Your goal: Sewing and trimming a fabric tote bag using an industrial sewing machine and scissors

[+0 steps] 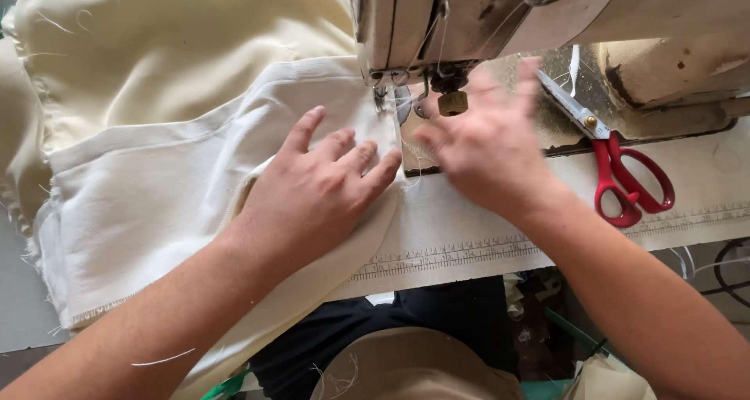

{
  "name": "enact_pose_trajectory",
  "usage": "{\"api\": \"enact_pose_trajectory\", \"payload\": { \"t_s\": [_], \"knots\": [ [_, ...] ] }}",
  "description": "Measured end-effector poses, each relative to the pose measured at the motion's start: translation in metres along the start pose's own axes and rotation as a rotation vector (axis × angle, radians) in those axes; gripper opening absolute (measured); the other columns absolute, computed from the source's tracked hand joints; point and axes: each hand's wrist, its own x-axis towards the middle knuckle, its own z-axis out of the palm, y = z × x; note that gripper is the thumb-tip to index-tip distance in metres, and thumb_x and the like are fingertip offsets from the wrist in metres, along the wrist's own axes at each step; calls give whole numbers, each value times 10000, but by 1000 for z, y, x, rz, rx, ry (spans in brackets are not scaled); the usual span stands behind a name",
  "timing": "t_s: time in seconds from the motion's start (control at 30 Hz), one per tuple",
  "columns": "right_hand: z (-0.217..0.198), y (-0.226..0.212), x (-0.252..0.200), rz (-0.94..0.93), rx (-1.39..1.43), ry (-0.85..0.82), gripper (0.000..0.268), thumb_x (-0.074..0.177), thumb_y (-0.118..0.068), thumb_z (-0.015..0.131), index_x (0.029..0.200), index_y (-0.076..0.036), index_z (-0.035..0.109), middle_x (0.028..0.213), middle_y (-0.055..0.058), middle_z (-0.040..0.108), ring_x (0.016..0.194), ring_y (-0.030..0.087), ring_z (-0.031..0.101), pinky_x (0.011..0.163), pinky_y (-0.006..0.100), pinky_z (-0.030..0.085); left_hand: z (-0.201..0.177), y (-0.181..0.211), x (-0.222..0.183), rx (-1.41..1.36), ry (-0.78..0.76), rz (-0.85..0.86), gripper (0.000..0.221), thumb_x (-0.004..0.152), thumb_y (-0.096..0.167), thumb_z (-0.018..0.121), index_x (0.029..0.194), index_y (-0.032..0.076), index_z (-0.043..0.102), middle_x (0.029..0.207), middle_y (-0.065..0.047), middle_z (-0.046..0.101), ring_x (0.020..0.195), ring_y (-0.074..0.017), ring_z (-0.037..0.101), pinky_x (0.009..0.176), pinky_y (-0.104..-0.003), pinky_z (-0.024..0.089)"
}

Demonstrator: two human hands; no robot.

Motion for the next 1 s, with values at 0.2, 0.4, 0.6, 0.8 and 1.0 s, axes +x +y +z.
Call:
{"api": "enact_pose_trajectory", "payload": {
  "t_s": [0.2,0.4,0.6,0.8,1.0],
  "knots": [
    [-1,-26,-30,56,40,377,255,871,-127,668,1107,-75,586,871,42,685,756,173,619,761,349,391,-7,-3,-2,-34,276,83,60,870,177,621,903,143,658,796,-4,619,759,-197,577,751,-377,441],
    [23,-49,-32,29,105,395,264,845,-177,695,1088,-130,604,763,-34,593,684,166,524,682,324,323,-1,-2,-4,-98,298,110,52,825,107,580,814,133,622,749,20,518,745,-195,521,759,-380,395],
    [20,-59,-26,50,169,478,56,839,-94,634,804,-137,643,758,-17,586,708,183,522,685,341,263,2,0,-3,-75,272,64,126,807,146,560,685,177,555,806,-1,513,852,-207,547,760,-374,383],
    [21,-50,-29,146,160,368,203,856,-254,629,983,-129,531,936,-33,587,849,190,552,726,362,295,-2,-4,-2,-259,229,59,90,850,230,621,861,151,665,834,-7,659,754,-199,596,737,-385,446],
    [16,-46,-20,4,224,536,48,829,-101,697,836,-134,664,825,-26,600,759,182,497,744,351,250,-3,-4,0,-306,281,49,110,875,172,583,857,154,690,821,21,661,723,-181,569,785,-371,387]
  ]
}}
